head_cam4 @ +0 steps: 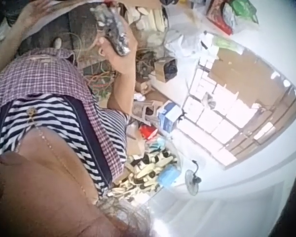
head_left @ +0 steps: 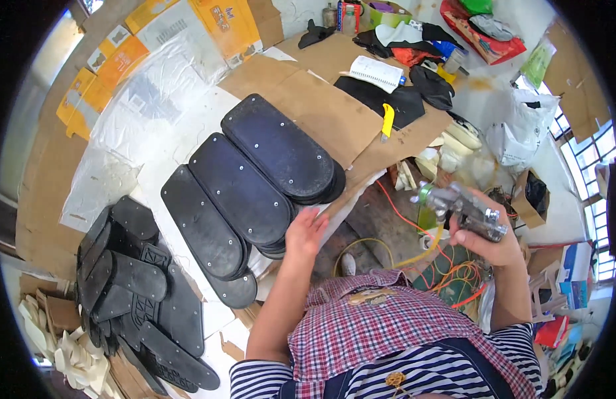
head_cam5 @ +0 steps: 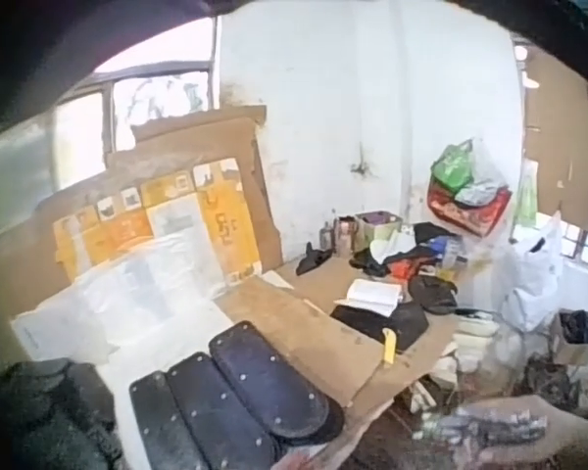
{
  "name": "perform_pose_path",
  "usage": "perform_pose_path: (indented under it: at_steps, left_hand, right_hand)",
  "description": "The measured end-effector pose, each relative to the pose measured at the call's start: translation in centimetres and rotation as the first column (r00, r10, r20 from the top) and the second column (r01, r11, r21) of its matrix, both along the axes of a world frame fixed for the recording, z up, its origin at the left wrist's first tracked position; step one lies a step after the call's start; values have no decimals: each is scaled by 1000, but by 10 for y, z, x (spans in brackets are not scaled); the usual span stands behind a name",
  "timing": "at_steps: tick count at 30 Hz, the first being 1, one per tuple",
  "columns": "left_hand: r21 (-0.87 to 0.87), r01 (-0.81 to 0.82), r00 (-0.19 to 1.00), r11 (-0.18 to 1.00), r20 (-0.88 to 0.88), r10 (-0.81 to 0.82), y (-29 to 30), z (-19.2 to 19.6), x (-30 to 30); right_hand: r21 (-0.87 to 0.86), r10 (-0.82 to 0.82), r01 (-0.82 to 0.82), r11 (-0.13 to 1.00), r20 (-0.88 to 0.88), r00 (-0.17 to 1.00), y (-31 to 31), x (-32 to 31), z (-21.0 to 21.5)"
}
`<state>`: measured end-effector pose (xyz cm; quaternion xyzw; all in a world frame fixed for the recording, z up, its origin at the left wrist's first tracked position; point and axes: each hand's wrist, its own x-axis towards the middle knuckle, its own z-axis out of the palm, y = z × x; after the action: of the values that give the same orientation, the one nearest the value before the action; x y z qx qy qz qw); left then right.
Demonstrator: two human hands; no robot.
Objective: Apply adhesive spray to shoe soles and assemble components at a factory workbench.
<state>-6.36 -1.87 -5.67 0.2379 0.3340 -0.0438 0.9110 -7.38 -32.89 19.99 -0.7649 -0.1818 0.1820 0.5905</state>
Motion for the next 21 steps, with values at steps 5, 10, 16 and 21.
perform_pose_path:
  at_steps: [5,10,16,21]
  left_hand:
    - [-179,-203,979,963,-16,204,-28,0,43]
    - [-89,-286,957,954,14,288,-31,2,39]
    - [71,-534,809,843,333,484,7,50,13]
    - [-62,-634,651,771,495,575,98,105,-40]
  right_hand:
    - [-45,-27,26,999,-24,999,-26,-4,6]
    - [58,-7,12,998,-70,997,-19,-4,1]
    - [185,17,-9,983,-41,999,24,8,-6]
    - [232,78,-79,970,14,997,47,16,-22]
